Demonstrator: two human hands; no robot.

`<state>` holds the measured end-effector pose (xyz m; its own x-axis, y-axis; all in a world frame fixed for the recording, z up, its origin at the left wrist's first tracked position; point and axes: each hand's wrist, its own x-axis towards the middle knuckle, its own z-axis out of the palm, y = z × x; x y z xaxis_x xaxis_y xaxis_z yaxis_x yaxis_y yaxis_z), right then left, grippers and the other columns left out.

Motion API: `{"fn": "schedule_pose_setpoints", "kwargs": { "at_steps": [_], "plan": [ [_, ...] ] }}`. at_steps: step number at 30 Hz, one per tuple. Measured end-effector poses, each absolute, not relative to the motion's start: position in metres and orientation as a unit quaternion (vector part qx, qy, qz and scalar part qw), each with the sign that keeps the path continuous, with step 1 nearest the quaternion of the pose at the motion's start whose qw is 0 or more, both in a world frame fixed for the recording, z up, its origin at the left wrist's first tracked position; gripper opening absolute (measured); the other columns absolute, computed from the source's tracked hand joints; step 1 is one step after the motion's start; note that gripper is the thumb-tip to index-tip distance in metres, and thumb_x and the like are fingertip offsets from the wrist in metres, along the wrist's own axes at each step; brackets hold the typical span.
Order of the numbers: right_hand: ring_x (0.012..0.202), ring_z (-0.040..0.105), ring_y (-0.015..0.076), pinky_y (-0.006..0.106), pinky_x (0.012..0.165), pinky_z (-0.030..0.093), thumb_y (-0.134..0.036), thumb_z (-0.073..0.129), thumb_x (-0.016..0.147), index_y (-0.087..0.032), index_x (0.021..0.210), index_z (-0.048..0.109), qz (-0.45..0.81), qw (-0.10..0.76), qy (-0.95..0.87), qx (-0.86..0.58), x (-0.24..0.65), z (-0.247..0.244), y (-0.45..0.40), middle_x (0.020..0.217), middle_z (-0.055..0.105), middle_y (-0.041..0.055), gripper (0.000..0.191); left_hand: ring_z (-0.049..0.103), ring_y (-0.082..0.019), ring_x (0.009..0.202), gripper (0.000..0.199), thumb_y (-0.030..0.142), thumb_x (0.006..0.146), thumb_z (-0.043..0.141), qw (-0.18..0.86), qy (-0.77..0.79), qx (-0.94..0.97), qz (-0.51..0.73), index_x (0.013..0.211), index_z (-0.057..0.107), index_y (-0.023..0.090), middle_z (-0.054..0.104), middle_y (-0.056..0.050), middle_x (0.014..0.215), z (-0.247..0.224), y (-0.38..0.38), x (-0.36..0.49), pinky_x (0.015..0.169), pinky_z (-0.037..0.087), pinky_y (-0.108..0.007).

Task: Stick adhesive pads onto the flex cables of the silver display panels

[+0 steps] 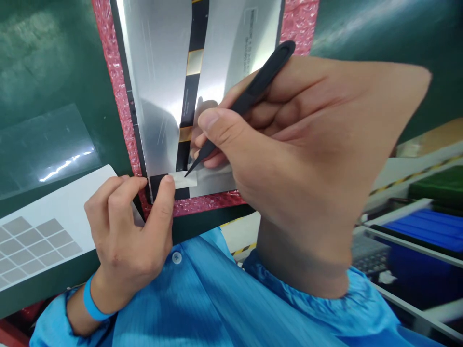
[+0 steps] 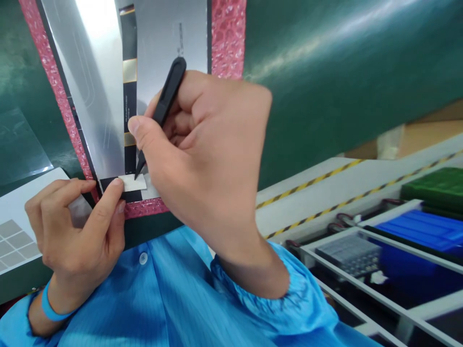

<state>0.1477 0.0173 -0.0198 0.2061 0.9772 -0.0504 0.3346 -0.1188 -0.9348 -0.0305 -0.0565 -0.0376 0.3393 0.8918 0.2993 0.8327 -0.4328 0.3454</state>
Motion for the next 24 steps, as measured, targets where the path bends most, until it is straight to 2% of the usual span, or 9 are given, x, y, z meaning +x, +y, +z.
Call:
{"fn": "schedule_pose_setpoints", "kwargs": {
  "at_steps": [3, 7, 12, 14, 16, 19, 21, 24],
  "plan": [
    [0.060, 0.072, 0.0201, 0.036, 0.047, 0.055, -0.013, 0.079, 0.092, -0.031, 0.083, 0.076, 0.332, 0.421, -0.534, -0.653, 0.153, -0.019, 0.017, 0.076, 0.079, 0.0004, 0.021, 0.063, -0.038, 0.118, 0.037, 0.007, 0.089, 0.078, 0.062, 0.525, 0.819, 0.225, 0.126, 0.077, 0.013, 0.065, -0.019, 0.117, -0.037, -0.056, -0.031, 0.096, 0.057, -0.054],
    [0.058, 0.071, 0.0192, 0.034, 0.049, 0.056, -0.009, 0.074, 0.095, -0.022, 0.084, 0.077, 0.385, 0.462, -0.477, -0.640, 0.161, -0.023, 0.014, 0.072, 0.075, 0.0031, 0.018, 0.059, -0.038, 0.123, 0.037, 0.012, 0.092, 0.077, 0.059, 0.520, 0.826, 0.210, 0.129, 0.076, 0.014, 0.063, -0.020, 0.121, -0.037, -0.058, -0.031, 0.102, 0.054, -0.053],
    [0.061, 0.074, 0.0172, 0.028, 0.048, 0.057, -0.009, 0.074, 0.096, -0.021, 0.087, 0.076, 0.407, 0.513, -0.424, -0.626, 0.161, -0.032, 0.012, 0.070, 0.074, 0.0002, 0.015, 0.046, -0.041, 0.137, 0.051, 0.047, 0.106, 0.064, 0.077, 0.508, 0.847, 0.137, 0.151, 0.064, 0.025, 0.052, -0.020, 0.145, -0.037, -0.059, -0.022, 0.115, 0.042, -0.062],
    [0.062, 0.074, 0.0182, 0.029, 0.049, 0.058, -0.012, 0.074, 0.097, -0.022, 0.087, 0.075, 0.409, 0.525, -0.421, -0.616, 0.160, -0.035, 0.011, 0.071, 0.075, 0.0016, 0.014, 0.042, -0.041, 0.139, 0.052, 0.053, 0.108, 0.058, 0.072, 0.507, 0.851, 0.120, 0.153, 0.062, 0.028, 0.050, -0.019, 0.149, -0.036, -0.060, -0.019, 0.116, 0.037, -0.062],
    [0.063, 0.075, 0.0181, 0.029, 0.050, 0.059, -0.012, 0.073, 0.097, -0.022, 0.084, 0.073, 0.394, 0.541, -0.420, -0.613, 0.159, -0.038, 0.011, 0.070, 0.074, -0.0003, 0.016, 0.040, -0.040, 0.142, 0.051, 0.055, 0.109, 0.054, 0.064, 0.518, 0.847, 0.097, 0.154, 0.061, 0.033, 0.048, -0.017, 0.154, -0.033, -0.062, -0.018, 0.117, 0.033, -0.062],
    [0.061, 0.074, 0.0121, 0.022, 0.052, 0.058, -0.009, 0.070, 0.096, -0.022, 0.083, 0.072, 0.375, 0.565, -0.407, -0.612, 0.157, -0.042, 0.010, 0.068, 0.072, -0.0064, 0.018, 0.038, -0.042, 0.145, 0.052, 0.060, 0.108, 0.052, 0.040, 0.547, 0.834, 0.064, 0.156, 0.059, 0.040, 0.045, -0.016, 0.162, -0.026, -0.069, -0.027, 0.116, 0.028, -0.066],
    [0.059, 0.072, 0.0095, 0.019, 0.051, 0.057, -0.009, 0.072, 0.094, -0.021, 0.083, 0.073, 0.379, 0.575, -0.392, -0.610, 0.155, -0.045, 0.011, 0.069, 0.073, -0.0066, 0.017, 0.037, -0.045, 0.147, 0.053, 0.059, 0.107, 0.054, 0.020, 0.558, 0.828, 0.051, 0.155, 0.059, 0.039, 0.045, -0.017, 0.164, -0.020, -0.074, -0.037, 0.114, 0.028, -0.069],
    [0.060, 0.073, 0.0097, 0.018, 0.050, 0.057, -0.013, 0.075, 0.094, -0.022, 0.082, 0.071, 0.392, 0.582, -0.371, -0.608, 0.154, -0.049, 0.012, 0.071, 0.075, -0.0044, 0.016, 0.041, -0.049, 0.147, 0.044, 0.047, 0.106, 0.064, 0.005, 0.565, 0.824, 0.044, 0.147, 0.066, 0.033, 0.050, -0.019, 0.162, -0.013, -0.075, -0.044, 0.113, 0.030, -0.071]
  ]
}}
